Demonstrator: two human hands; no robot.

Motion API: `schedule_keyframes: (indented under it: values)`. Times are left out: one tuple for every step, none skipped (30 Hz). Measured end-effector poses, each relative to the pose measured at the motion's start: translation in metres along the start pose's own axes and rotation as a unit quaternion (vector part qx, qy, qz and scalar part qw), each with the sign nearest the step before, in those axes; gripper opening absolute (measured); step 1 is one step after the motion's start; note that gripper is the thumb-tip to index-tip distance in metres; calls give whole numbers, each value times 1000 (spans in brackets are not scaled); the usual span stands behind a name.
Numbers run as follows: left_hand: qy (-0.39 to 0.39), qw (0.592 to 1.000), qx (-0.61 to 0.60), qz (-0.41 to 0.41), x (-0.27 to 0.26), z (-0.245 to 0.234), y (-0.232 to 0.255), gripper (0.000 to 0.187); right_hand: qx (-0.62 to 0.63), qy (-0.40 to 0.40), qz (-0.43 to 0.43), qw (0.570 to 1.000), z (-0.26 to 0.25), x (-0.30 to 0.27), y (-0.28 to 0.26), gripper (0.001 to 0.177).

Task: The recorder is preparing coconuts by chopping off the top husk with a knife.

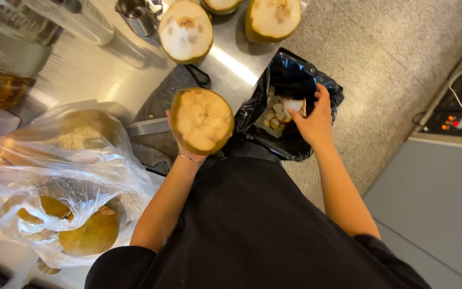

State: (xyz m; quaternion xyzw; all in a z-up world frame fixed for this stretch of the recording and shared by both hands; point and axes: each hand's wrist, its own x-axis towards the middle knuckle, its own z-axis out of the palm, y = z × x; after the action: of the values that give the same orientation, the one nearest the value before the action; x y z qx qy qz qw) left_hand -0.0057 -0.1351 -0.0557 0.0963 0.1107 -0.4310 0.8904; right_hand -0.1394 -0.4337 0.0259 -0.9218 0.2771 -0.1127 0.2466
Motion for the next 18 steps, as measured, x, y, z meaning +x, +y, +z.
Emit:
schedule_keyframes:
  values:
    - [-2, 1000, 2, 9, 7, 5, -1, 97, 4, -1, -9, 1000, -3, 4, -9, 90]
    - [28, 999, 22, 23, 13, 10, -2, 97, 76, -56, 66, 993, -6, 8, -18, 89]
    - [65, 997, 39, 33, 13, 14, -6, 96, 145, -118, 145, 972, -11, 4, -26, 88]
    - [69, 996, 38, 39, 9, 21, -12, 96, 146, -125, 142, 971, -7, 3, -42, 88]
    - [57, 997, 39, 32, 10, 27, -17, 95, 231, -198, 67, 950, -4, 5, -56, 97]
    - [44, 998, 39, 25, 11, 34, -21, 95, 311, -268, -8, 912, 0, 7, -71, 107]
    - [46, 998, 39, 33, 12, 35, -23, 95, 312, -274, -13, 909, 5, 9, -78, 107]
    - [47, 997, 54, 39, 14, 36, -25, 93, 366, -323, -77, 869, 10, 10, -86, 119]
    - [51, 995, 68, 47, 10, 35, -27, 92, 417, -374, -137, 817, 17, 7, -94, 133]
    - [58, 995, 66, 57, 8, 27, -23, 92, 419, -384, -139, 811, 21, 8, -95, 133]
    - [73, 991, 97, 57, 9, 20, -20, 92, 370, -375, -117, 842, 25, 13, -95, 135]
    - [88, 986, 128, 58, 8, 14, -17, 92, 319, -366, -94, 869, 28, 18, -97, 137]
    - [94, 985, 125, 74, 4, 23, -12, 92, 319, -379, -104, 862, 33, 20, -98, 137]
    - [104, 969, 197, 107, 0, 33, -7, 92, 334, -366, -128, 859, 38, 22, -99, 136]
    - [117, 946, 268, 138, -5, 43, -2, 92, 349, -355, -150, 854, 44, 24, -101, 136]
    - [127, 944, 264, 152, -17, 39, 3, 92, 350, -369, -159, 846, 47, 26, -111, 136]
    - [134, 913, 330, 197, -22, 36, 6, 90, 363, -371, -163, 839, 48, 32, -117, 136]
    - [142, 876, 394, 239, -27, 33, 8, 88, 376, -374, -166, 832, 49, 37, -124, 136]
